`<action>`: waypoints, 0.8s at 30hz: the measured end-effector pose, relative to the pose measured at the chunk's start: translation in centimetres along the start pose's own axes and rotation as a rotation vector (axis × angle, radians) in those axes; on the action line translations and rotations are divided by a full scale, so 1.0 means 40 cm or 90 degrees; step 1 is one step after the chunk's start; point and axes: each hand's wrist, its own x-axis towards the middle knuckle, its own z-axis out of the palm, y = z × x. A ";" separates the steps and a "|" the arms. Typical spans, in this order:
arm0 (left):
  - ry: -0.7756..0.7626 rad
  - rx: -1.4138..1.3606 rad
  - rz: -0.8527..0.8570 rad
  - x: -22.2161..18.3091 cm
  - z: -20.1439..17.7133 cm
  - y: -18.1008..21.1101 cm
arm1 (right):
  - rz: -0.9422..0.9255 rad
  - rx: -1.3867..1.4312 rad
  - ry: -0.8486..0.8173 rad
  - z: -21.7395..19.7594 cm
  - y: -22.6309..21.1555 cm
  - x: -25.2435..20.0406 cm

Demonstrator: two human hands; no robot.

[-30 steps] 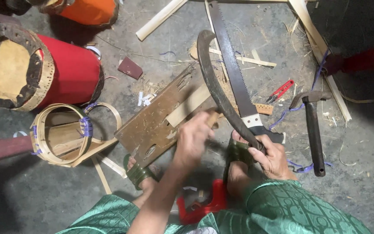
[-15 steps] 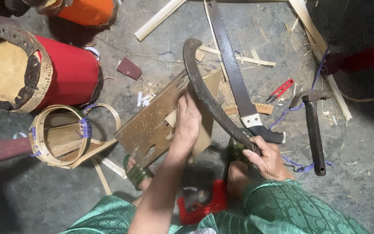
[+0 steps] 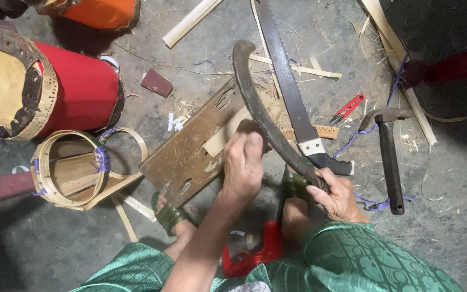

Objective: Sanding and shaping small wooden components for instrument repair using sandpaper and a saw.

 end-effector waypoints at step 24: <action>-0.035 -0.129 0.009 -0.003 -0.041 0.060 | 0.034 -0.043 0.021 -0.008 0.026 0.015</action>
